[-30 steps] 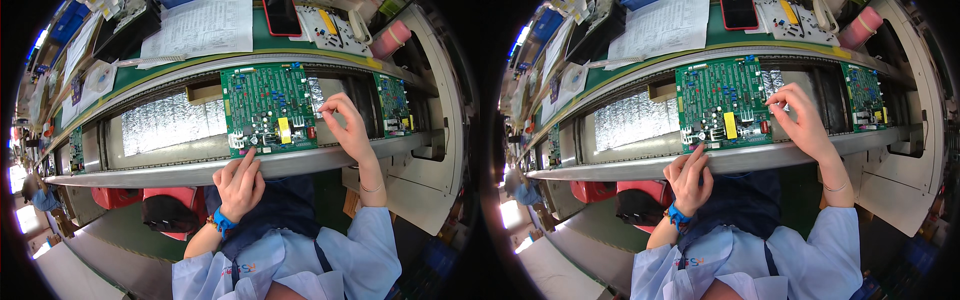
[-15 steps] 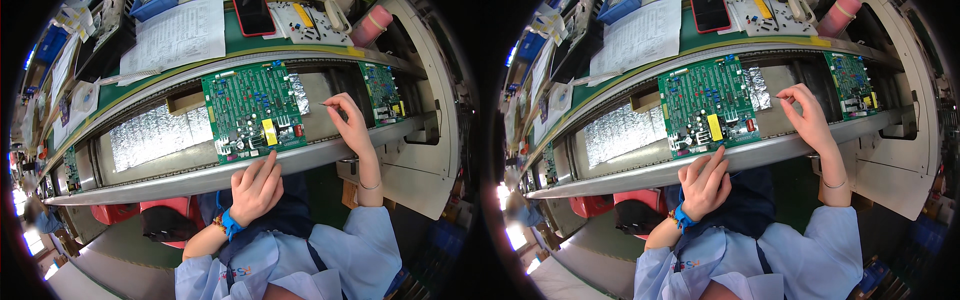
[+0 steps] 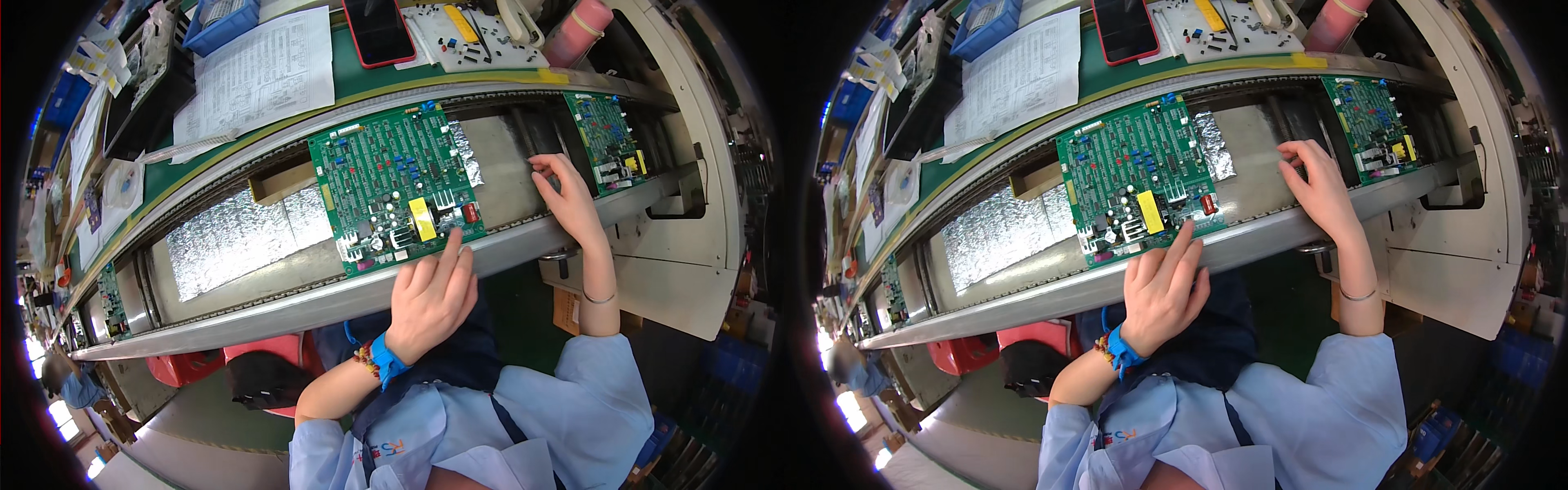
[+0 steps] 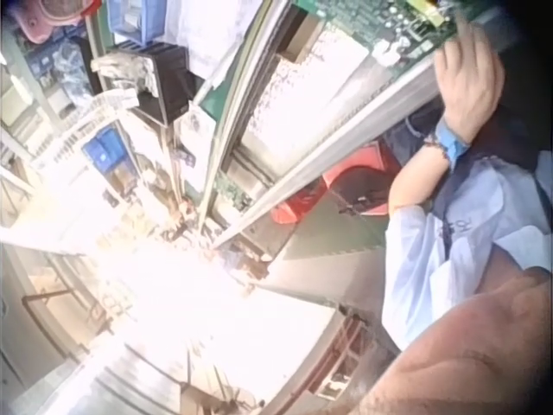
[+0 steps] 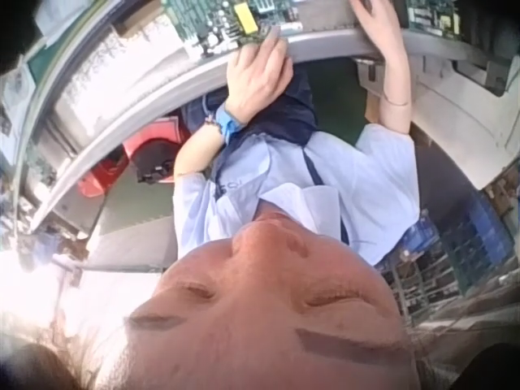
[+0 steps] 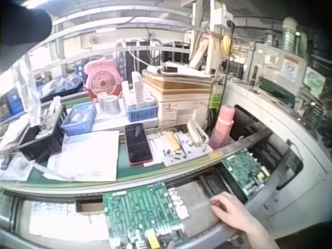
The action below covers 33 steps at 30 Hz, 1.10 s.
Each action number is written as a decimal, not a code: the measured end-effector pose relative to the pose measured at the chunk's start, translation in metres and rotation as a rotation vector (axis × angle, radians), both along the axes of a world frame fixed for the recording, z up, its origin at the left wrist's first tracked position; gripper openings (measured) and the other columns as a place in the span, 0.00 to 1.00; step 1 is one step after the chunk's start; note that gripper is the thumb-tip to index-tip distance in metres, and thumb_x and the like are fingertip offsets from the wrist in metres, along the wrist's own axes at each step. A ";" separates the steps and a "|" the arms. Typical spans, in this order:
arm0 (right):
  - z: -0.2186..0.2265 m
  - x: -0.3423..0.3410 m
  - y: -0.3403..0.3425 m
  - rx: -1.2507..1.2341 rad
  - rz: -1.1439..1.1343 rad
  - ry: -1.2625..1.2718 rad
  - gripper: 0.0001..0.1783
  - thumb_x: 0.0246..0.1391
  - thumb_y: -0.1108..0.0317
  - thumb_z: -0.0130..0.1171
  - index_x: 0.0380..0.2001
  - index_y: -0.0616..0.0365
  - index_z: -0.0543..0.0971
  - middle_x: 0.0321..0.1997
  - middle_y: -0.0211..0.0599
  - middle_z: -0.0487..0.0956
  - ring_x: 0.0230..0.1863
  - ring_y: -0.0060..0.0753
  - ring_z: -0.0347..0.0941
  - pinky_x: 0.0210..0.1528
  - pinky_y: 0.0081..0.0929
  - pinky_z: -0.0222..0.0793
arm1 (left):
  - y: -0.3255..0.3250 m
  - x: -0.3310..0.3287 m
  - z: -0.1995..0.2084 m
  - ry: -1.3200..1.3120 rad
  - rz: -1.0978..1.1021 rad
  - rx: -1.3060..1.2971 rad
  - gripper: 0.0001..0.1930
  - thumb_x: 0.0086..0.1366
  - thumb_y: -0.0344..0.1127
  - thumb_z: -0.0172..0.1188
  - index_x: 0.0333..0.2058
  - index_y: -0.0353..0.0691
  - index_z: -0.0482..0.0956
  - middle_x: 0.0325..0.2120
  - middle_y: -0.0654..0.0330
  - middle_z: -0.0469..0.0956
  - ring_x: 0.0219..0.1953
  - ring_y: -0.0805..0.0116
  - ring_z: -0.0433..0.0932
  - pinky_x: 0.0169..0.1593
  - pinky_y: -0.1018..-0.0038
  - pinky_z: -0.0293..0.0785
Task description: The person assembles electronic components onto printed circuit boards by hand, taking components from a bin and placing them onto PCBs moving on a conveyor belt.
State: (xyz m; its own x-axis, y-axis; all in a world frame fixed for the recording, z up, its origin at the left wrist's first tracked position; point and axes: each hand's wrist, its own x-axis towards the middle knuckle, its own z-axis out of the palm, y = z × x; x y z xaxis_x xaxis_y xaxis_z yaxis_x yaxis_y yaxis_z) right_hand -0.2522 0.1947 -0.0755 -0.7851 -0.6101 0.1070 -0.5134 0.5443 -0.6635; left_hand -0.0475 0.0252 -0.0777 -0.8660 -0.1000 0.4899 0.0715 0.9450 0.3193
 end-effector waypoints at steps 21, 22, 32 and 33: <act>-0.017 -0.024 0.033 0.272 -0.153 0.292 0.17 0.55 0.67 0.57 0.46 0.63 0.72 0.47 0.45 0.74 0.48 0.48 0.71 0.51 0.37 0.66 | 0.017 -0.057 0.002 -0.131 -0.004 0.035 0.19 0.58 0.40 0.59 0.44 0.33 0.73 0.49 0.43 0.73 0.22 0.67 0.77 0.21 0.74 0.74; -0.019 -0.026 0.035 0.286 -0.161 0.316 0.18 0.55 0.67 0.57 0.47 0.64 0.71 0.48 0.47 0.73 0.50 0.50 0.70 0.52 0.38 0.66 | 0.017 -0.058 0.000 -0.130 -0.003 0.035 0.19 0.58 0.40 0.59 0.44 0.33 0.73 0.49 0.43 0.73 0.22 0.67 0.77 0.21 0.74 0.74; -0.026 -0.038 0.049 0.445 -0.277 0.362 0.22 0.56 0.62 0.56 0.49 0.65 0.71 0.55 0.54 0.69 0.55 0.55 0.66 0.56 0.41 0.64 | 0.019 -0.044 0.012 -0.051 0.021 -0.015 0.20 0.56 0.42 0.61 0.44 0.35 0.74 0.51 0.38 0.71 0.17 0.75 0.71 0.17 0.80 0.70; -0.026 -0.038 0.050 0.446 -0.275 0.363 0.22 0.56 0.62 0.56 0.49 0.65 0.71 0.55 0.54 0.69 0.55 0.55 0.66 0.56 0.41 0.64 | 0.019 -0.044 0.014 -0.059 0.050 -0.033 0.21 0.55 0.43 0.61 0.44 0.36 0.74 0.52 0.38 0.71 0.17 0.76 0.70 0.17 0.81 0.70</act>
State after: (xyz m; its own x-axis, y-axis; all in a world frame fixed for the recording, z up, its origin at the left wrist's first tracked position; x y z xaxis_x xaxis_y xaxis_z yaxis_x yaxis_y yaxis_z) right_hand -0.2907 0.2444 -0.1017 -0.8810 -0.4385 0.1777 -0.4648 0.8721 -0.1528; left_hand -0.0910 0.0446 -0.0638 -0.8880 -0.1284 0.4416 0.0057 0.9571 0.2897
